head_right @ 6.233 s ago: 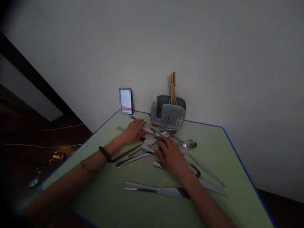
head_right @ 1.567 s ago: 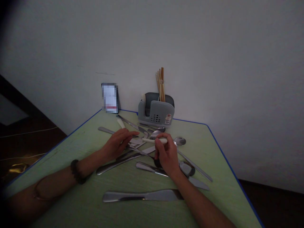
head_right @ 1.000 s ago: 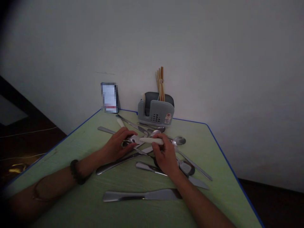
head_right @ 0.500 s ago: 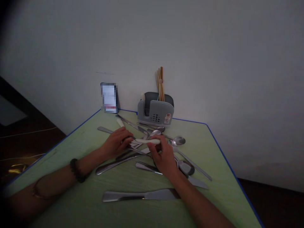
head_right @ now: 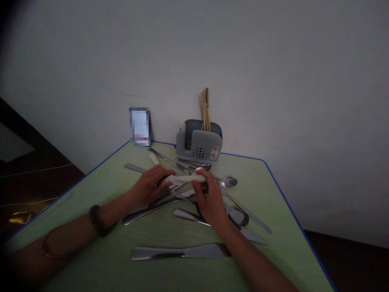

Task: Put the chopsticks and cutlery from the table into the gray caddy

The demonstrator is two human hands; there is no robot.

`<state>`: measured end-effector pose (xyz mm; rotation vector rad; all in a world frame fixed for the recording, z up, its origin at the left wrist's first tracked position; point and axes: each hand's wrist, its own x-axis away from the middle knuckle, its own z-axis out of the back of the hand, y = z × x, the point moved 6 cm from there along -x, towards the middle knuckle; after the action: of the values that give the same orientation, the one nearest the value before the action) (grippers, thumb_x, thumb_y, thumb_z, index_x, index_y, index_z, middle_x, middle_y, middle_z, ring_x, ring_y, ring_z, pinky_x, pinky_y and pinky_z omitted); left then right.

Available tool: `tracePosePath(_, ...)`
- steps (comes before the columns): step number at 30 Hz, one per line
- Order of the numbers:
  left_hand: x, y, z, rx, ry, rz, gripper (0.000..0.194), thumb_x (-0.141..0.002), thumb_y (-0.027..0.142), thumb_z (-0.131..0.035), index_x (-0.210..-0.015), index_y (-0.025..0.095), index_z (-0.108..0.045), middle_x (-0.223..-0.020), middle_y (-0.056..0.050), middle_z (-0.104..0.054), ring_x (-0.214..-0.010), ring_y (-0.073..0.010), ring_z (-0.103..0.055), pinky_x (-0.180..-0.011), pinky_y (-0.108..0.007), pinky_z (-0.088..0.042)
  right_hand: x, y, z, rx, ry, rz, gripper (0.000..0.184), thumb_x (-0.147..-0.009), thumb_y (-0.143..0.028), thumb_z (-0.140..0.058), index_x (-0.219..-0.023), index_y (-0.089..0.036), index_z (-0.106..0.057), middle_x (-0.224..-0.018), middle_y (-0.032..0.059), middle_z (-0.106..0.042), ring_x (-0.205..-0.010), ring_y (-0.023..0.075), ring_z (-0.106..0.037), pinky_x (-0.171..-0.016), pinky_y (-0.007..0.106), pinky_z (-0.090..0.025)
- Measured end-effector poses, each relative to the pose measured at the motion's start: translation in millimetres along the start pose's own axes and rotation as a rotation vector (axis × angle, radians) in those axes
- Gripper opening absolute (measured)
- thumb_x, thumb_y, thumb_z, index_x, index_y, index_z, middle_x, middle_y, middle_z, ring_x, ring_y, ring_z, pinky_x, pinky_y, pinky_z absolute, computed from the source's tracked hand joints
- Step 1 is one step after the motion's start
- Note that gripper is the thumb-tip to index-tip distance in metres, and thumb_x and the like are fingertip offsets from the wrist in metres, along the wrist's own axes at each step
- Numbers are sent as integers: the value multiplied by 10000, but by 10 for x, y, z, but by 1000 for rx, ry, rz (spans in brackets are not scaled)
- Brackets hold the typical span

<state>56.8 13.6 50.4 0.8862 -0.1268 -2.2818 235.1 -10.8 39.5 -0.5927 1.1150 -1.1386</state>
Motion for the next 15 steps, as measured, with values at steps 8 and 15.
tracePosePath(8,-9,-41,-18,-34,9,-17,443,-990,393,-287,-894,160,-651,-750,-55,-655,-713,-177,-524,-674,-300,-437,18,-27,4,55,-7,36,226,-897,-385,-486,-1042,-215,-518,-772,25,-593,-606,153,-540,-514,273,-425)
tracePosePath(15,5,-33,-46,-20,-19,-4,476,-994,389,-262,-841,178,-660,-699,-39,-642,-667,-154,-567,-647,-266,-445,35,28,-10,-2,-1,12,303,-932,-434,-399,-1118,-204,-462,-645,-33,-494,-524,125,-474,-481,246,-383)
